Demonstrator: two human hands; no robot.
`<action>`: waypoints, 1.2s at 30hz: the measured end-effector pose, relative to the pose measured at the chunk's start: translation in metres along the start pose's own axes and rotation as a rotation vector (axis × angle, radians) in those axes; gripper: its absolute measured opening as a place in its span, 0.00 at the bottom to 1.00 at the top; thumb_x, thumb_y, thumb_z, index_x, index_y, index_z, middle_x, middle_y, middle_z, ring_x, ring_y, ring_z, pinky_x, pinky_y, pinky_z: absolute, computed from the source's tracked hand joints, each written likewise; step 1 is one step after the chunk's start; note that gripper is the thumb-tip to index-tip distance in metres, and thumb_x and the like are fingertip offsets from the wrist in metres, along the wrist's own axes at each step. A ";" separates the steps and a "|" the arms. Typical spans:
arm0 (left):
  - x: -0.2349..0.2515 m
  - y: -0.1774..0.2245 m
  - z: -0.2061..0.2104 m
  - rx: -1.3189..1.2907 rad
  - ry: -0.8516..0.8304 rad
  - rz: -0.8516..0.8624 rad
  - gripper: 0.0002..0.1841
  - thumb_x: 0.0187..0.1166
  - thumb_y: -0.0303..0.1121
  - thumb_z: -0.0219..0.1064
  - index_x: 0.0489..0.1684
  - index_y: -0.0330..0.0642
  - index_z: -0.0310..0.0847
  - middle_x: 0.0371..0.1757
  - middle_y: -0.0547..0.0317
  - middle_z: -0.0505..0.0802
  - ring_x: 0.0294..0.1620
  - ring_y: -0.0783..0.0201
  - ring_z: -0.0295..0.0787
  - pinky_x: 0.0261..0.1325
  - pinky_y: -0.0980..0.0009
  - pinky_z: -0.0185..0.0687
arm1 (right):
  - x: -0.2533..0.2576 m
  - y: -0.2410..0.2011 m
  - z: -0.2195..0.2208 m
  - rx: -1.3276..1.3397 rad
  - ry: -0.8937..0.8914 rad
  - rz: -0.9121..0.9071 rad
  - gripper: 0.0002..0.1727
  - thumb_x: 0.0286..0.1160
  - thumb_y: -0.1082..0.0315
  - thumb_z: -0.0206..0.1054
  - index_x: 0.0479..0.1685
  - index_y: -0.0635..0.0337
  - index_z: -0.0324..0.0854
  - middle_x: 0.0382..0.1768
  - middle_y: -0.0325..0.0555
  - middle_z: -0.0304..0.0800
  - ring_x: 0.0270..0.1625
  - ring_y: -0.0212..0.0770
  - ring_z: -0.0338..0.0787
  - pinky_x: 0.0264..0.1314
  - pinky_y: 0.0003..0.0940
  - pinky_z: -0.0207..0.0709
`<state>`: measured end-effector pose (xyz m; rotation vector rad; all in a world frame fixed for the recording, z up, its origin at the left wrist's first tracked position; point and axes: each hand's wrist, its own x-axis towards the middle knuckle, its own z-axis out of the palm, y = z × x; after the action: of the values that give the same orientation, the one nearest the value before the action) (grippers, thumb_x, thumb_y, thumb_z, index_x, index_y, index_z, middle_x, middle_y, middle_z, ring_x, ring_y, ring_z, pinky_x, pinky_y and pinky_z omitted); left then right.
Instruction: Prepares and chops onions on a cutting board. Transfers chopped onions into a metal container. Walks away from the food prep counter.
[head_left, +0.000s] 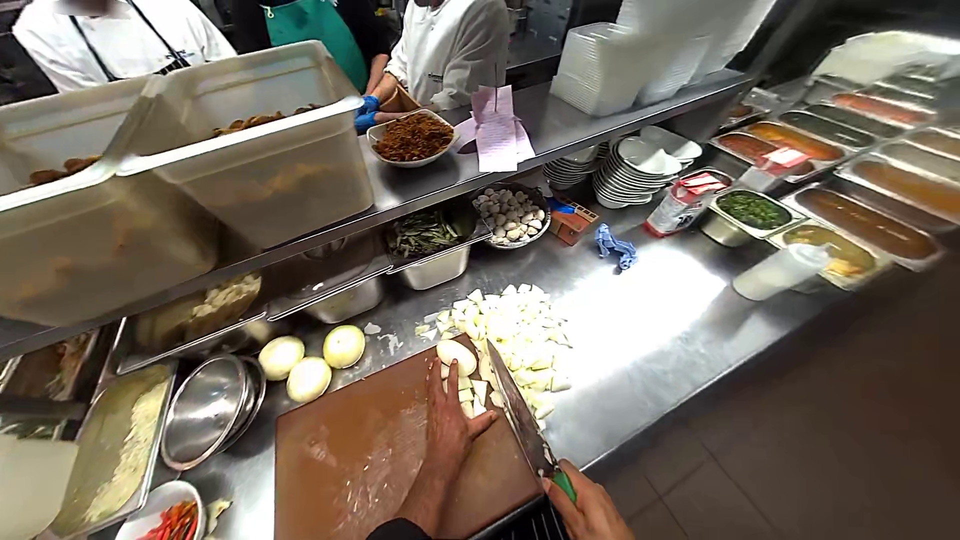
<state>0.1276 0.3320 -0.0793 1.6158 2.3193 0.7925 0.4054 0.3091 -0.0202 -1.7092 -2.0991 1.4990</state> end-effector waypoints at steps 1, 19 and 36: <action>0.004 0.012 0.007 -0.046 0.022 -0.016 0.69 0.41 0.80 0.77 0.90 0.44 0.62 0.92 0.33 0.59 0.94 0.40 0.51 0.91 0.51 0.61 | 0.002 0.001 -0.003 0.044 0.010 0.006 0.25 0.83 0.41 0.59 0.49 0.56 0.80 0.23 0.45 0.87 0.25 0.46 0.90 0.33 0.51 0.86; 0.133 0.013 -0.087 -0.095 -0.767 -0.262 0.32 0.62 0.46 0.84 0.60 0.35 0.78 0.58 0.37 0.88 0.61 0.43 0.86 0.67 0.42 0.80 | 0.021 -0.005 -0.020 0.252 -0.027 -0.030 0.24 0.82 0.44 0.63 0.52 0.59 0.80 0.23 0.46 0.86 0.23 0.46 0.89 0.29 0.50 0.86; -0.109 -0.034 -0.179 -1.866 0.166 -0.813 0.28 0.79 0.20 0.54 0.81 0.41 0.58 0.63 0.36 0.87 0.59 0.43 0.89 0.57 0.46 0.88 | 0.034 -0.192 0.126 0.004 -0.201 -0.566 0.24 0.86 0.45 0.56 0.57 0.57 0.80 0.26 0.44 0.86 0.28 0.42 0.88 0.35 0.46 0.84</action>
<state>0.0604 0.1678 0.0375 -0.1906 0.9465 1.8141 0.1806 0.2710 0.0270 -0.8628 -2.3862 1.5209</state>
